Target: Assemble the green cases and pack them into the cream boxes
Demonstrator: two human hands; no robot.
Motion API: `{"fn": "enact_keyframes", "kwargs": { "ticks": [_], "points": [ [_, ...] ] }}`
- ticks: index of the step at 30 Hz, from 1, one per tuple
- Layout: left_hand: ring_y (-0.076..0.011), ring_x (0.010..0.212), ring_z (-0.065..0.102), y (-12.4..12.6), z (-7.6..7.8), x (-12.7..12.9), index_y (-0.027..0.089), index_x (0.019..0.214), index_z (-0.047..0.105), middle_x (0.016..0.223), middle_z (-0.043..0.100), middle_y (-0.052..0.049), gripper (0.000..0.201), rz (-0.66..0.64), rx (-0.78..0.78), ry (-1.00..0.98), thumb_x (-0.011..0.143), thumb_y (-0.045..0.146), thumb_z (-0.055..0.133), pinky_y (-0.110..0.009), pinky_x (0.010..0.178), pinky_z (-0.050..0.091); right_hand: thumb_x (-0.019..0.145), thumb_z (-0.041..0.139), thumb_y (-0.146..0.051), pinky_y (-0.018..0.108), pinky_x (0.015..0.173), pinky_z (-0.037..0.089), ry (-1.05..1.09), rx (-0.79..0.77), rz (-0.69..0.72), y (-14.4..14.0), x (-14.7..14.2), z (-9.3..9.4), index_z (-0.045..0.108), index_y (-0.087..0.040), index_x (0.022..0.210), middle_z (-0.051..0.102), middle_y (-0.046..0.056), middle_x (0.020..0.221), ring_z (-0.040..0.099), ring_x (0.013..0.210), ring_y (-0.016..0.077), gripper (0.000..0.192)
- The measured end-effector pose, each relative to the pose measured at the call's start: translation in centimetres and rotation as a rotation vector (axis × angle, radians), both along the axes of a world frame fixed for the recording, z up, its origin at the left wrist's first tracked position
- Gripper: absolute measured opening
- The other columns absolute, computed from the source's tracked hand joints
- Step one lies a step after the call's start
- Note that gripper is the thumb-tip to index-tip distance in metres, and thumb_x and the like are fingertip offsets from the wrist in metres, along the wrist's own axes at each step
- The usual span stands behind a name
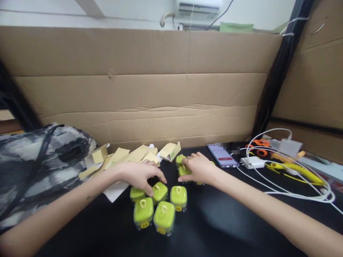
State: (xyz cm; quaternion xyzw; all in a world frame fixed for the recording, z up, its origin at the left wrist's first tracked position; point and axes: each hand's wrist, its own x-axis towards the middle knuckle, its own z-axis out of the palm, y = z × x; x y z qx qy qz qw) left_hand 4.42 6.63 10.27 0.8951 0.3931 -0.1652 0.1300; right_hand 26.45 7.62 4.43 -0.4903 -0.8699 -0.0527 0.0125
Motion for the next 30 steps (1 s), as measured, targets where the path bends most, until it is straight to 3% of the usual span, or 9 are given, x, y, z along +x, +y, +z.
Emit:
{"fn": "enact_keyframes", "kwargs": {
  "ticks": [4,11,15,17,20,24,27,30],
  "points": [
    [-0.0274,0.116,0.054,0.7,-0.2,0.2,0.03,0.12,0.066,0.118,0.067,-0.003,0.052,-0.025,0.012,0.052,0.07,0.036,0.076,-0.035,0.097,0.043,0.093,0.061,-0.036,0.047,0.09,0.05,0.022,-0.015,0.051,0.4,-0.1,0.0,0.062,-0.018,0.115,0.066,0.007,0.115,0.064,0.102,0.0228,0.029],
    [-0.0299,0.124,0.048,0.1,0.1,0.7,0.028,0.119,0.066,0.12,0.066,-0.004,0.046,-0.023,0.052,0.077,0.074,0.033,0.077,-0.038,0.1,0.042,0.09,0.064,-0.038,0.049,0.094,0.047,0.07,-0.071,0.098,-0.1,4.2,0.4,0.061,-0.019,0.117,0.064,0.007,0.118,0.061,0.108,0.0248,0.033],
    [-0.0317,0.127,0.048,0.9,-0.5,1.7,0.018,0.118,0.063,0.127,0.061,-0.01,0.037,0.003,0.147,0.065,0.085,0.033,0.069,-0.053,0.102,0.041,0.082,0.071,-0.032,0.057,0.103,0.036,0.098,-0.009,0.017,-1.4,4.7,-1.8,0.044,-0.018,0.139,0.049,0.014,0.142,0.046,0.129,0.0347,0.065],
    [-0.0284,0.118,0.056,1.6,-1.2,2.2,0.016,0.118,0.06,0.127,0.06,-0.01,0.032,0.005,0.164,0.057,0.091,0.032,0.063,-0.053,0.098,0.046,0.08,0.071,-0.024,0.056,0.103,0.036,0.121,-0.002,-0.003,-2.4,4.9,-2.6,0.039,-0.016,0.143,0.051,0.018,0.141,0.045,0.129,0.0359,0.071],
    [-0.0236,0.102,0.065,2.6,-1.9,2.8,0.016,0.119,0.059,0.12,0.063,-0.009,0.03,0.017,0.14,0.057,0.093,0.032,0.06,-0.045,0.086,0.055,0.072,0.074,-0.019,0.05,0.098,0.044,0.154,-0.036,-0.031,-4.2,6.3,-3.0,0.051,-0.019,0.134,0.061,0.017,0.129,0.053,0.121,0.0353,0.066],
    [-0.022,0.096,0.066,2.6,-1.9,3.2,0.016,0.115,0.06,0.112,0.066,-0.007,0.028,0.025,0.12,0.069,0.093,0.032,0.061,-0.043,0.083,0.056,0.069,0.075,-0.019,0.041,0.091,0.052,0.19,-0.093,-0.119,-5.5,9.6,-2.9,0.058,-0.023,0.123,0.065,0.012,0.121,0.063,0.109,0.0308,0.056],
    [-0.022,0.095,0.066,2.1,-1.5,3.2,0.015,0.114,0.061,0.11,0.066,-0.007,0.027,0.018,0.098,0.065,0.093,0.032,0.061,-0.043,0.083,0.056,0.074,0.072,-0.019,0.04,0.09,0.052,0.198,-0.093,-0.189,-4.7,11.4,-2.8,0.056,-0.02,0.121,0.066,0.011,0.117,0.064,0.105,0.0285,0.049],
    [-0.0215,0.093,0.067,1.9,-1.5,2.9,0.015,0.114,0.061,0.108,0.067,-0.007,0.028,0.008,0.036,0.025,0.092,0.032,0.063,-0.042,0.082,0.056,0.08,0.07,-0.022,0.048,0.094,0.047,0.184,-0.062,-0.248,-3.0,12.1,-2.7,0.053,-0.016,0.125,0.061,0.012,0.123,0.058,0.112,0.0292,0.048]
  ]
}}
